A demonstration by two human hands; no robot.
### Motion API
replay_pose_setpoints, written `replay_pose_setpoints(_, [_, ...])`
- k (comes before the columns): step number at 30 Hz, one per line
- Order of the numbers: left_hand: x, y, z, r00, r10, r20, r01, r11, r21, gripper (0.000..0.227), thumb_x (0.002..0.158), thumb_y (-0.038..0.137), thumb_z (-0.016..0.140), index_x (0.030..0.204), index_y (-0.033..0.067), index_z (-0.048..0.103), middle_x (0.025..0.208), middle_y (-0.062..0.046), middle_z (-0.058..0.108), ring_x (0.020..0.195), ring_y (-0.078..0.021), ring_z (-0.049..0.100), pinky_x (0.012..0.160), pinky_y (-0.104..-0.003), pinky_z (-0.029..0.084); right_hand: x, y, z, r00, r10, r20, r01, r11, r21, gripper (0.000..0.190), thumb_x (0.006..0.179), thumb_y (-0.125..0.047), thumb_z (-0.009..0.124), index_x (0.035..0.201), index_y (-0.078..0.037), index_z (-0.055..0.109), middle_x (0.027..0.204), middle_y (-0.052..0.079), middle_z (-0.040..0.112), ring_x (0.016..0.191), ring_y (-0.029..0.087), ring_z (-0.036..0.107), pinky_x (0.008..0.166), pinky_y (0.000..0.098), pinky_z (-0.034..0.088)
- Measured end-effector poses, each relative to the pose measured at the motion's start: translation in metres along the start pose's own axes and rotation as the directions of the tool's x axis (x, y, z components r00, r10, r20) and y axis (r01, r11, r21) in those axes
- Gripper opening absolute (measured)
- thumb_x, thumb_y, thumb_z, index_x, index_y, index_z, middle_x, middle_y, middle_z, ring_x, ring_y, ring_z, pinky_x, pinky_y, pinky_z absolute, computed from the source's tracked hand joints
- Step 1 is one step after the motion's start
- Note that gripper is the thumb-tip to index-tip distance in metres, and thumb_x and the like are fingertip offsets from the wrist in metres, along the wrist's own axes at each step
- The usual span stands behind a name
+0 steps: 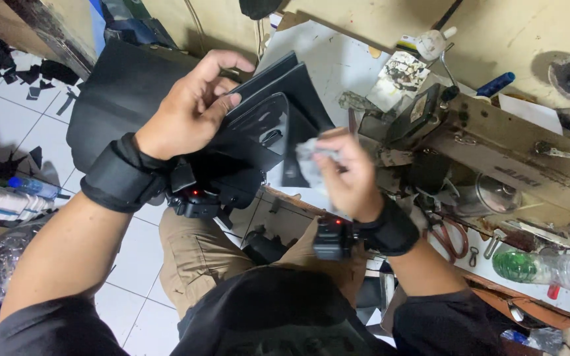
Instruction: The person applies liquid finish or adhesive to the edges and surfaces of leather components using a cloth dabber.
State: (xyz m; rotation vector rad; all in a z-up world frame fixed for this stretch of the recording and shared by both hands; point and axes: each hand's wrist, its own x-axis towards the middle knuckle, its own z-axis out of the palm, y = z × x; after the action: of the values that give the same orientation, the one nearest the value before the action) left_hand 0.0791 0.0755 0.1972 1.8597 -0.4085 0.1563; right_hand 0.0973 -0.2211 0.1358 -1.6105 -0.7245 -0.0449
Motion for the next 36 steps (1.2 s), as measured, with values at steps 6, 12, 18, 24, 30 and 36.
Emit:
replay_pose_setpoints(6, [0.000,-0.005,0.002,0.978,0.191,0.086,-0.207,0.947,0.245,0.028,0.106,-0.006,0.058,0.130,0.0094,0.055,0.089,-0.002,0.061,0.074,-0.0058,0.052,0.070,-0.021,0.043,0.010,0.007,0.027,0.988,-0.136,0.078,0.139,0.990,-0.038,0.014,0.104,0.005,0.059,0.117,0.004,0.056,0.116,0.011,0.059,0.100,0.013,0.064,0.085,0.0250,0.056])
replay_pose_setpoints(12, [0.004,0.019,0.009,0.966,0.196,0.170,-0.245,0.906,0.345,0.062,0.084,0.023,0.089,0.124,0.0048,0.045,0.076,-0.006,0.062,0.050,-0.0160,0.060,0.048,-0.030,0.045,0.024,0.002,0.024,0.959,-0.273,0.080,0.285,0.928,-0.240,0.018,0.101,0.005,0.067,0.115,0.002,0.057,0.112,0.013,0.064,0.100,0.020,0.066,0.089,0.0302,0.054])
replay_pose_setpoints(18, [0.005,0.017,0.012,0.964,0.196,0.178,-0.245,0.915,0.322,0.057,0.087,0.014,0.086,0.125,0.0053,0.044,0.070,-0.007,0.059,0.052,-0.0177,0.063,0.048,-0.030,0.046,0.056,-0.019,0.009,0.903,-0.429,-0.033,0.367,0.807,-0.464,0.019,0.102,0.008,0.068,0.117,0.000,0.061,0.113,0.014,0.065,0.101,0.024,0.070,0.085,0.0323,0.057])
replay_pose_setpoints(24, [0.006,0.015,0.010,0.970,0.178,0.167,-0.225,0.916,0.331,0.054,0.087,0.010,0.083,0.124,0.0064,0.044,0.064,-0.007,0.056,0.050,-0.0176,0.061,0.047,-0.031,0.043,0.066,-0.022,0.008,0.838,-0.512,0.187,0.491,0.559,-0.668,0.021,0.093,0.003,0.072,0.113,-0.003,0.068,0.110,0.013,0.064,0.097,0.034,0.067,0.085,0.0425,0.055])
replay_pose_setpoints(30, [0.004,0.012,0.011,0.968,0.181,0.173,-0.228,0.923,0.310,0.052,0.088,0.008,0.083,0.124,0.0064,0.044,0.070,-0.007,0.058,0.054,-0.0178,0.061,0.052,-0.031,0.044,0.064,-0.023,0.009,0.872,-0.463,0.160,0.454,0.641,-0.618,0.018,0.099,0.002,0.069,0.116,-0.003,0.068,0.112,0.013,0.064,0.099,0.032,0.068,0.087,0.0412,0.055])
replay_pose_setpoints(36, [0.003,0.009,0.007,0.962,0.235,0.140,-0.267,0.917,0.296,0.051,0.089,0.006,0.082,0.124,0.0065,0.044,0.080,-0.008,0.064,0.061,-0.0172,0.064,0.057,-0.030,0.047,0.063,-0.005,0.007,0.907,-0.369,0.202,0.406,0.641,-0.651,0.021,0.094,0.003,0.069,0.114,-0.003,0.068,0.107,0.014,0.063,0.097,0.033,0.066,0.084,0.0414,0.054])
